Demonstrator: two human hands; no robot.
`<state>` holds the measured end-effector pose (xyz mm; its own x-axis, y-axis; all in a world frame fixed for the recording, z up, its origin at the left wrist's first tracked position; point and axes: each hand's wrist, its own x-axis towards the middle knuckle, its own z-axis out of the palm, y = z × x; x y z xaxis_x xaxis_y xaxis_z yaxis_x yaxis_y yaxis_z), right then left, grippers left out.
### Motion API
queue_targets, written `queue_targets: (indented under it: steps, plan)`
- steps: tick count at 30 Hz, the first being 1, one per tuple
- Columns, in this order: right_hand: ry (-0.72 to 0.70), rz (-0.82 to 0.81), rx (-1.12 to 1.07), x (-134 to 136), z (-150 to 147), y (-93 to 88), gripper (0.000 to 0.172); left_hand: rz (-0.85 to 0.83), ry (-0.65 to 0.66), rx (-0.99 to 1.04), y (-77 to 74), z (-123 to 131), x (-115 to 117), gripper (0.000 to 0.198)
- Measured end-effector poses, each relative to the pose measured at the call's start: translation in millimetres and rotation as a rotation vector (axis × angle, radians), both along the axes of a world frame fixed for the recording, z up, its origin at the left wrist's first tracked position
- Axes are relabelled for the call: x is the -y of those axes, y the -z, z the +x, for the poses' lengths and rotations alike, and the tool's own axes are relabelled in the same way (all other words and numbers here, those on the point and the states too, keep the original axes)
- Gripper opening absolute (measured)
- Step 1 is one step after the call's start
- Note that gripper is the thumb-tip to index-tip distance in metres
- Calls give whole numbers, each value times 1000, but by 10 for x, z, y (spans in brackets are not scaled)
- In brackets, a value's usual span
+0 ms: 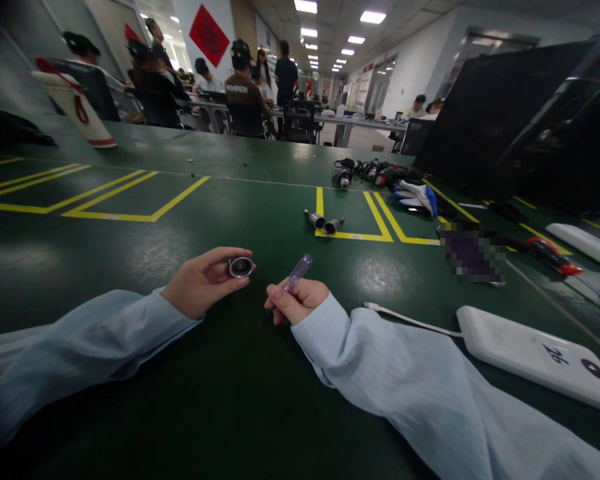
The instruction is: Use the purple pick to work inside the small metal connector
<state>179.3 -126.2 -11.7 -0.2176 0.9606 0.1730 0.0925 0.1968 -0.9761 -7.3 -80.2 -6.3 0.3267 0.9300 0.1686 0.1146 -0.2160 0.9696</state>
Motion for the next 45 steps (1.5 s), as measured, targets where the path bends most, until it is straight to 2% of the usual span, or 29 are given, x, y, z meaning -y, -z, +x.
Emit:
queue_targets:
  steps: [6, 8, 11, 14, 18, 21, 23, 29, 34, 40, 45]
  plan:
    - [13, 134, 200, 27, 6, -23, 32, 14, -7, 2, 10, 2, 7, 45]
    - [41, 115, 234, 46, 9, -50, 31, 36, -12, 5, 15, 0, 5, 44]
    - [53, -71, 117, 54, 1, -72, 30, 50, -21, 26, 31, -8, -16, 43]
    - [-4, -273, -79, 35, -5, -73, 31, 30, -31, 42, 42, -13, -43, 45]
    - [-104, -321, -273, 5, 22, -55, 28, -26, -7, 60, 17, -6, -40, 45]
    - [-142, -212, -361, 5, 46, -39, 22, -51, -4, 61, -17, 4, -6, 44]
    - [-131, -107, -336, 18, 46, -38, 19, -54, -3, 51, -35, 10, 20, 44]
    - [6, 220, -69, 67, -17, -52, 16, -37, 16, 49, -49, 15, 79, 42]
    - [62, 504, 167, 44, -43, -16, 18, -22, 28, 52, -41, 23, 108, 40]
    - [79, 653, 316, 27, -42, 10, 19, 0, 21, 15, -48, 48, 134, 37]
    - [28, 777, 415, 47, -51, -57, 19, 25, -54, -15, -29, 63, 144, 28]
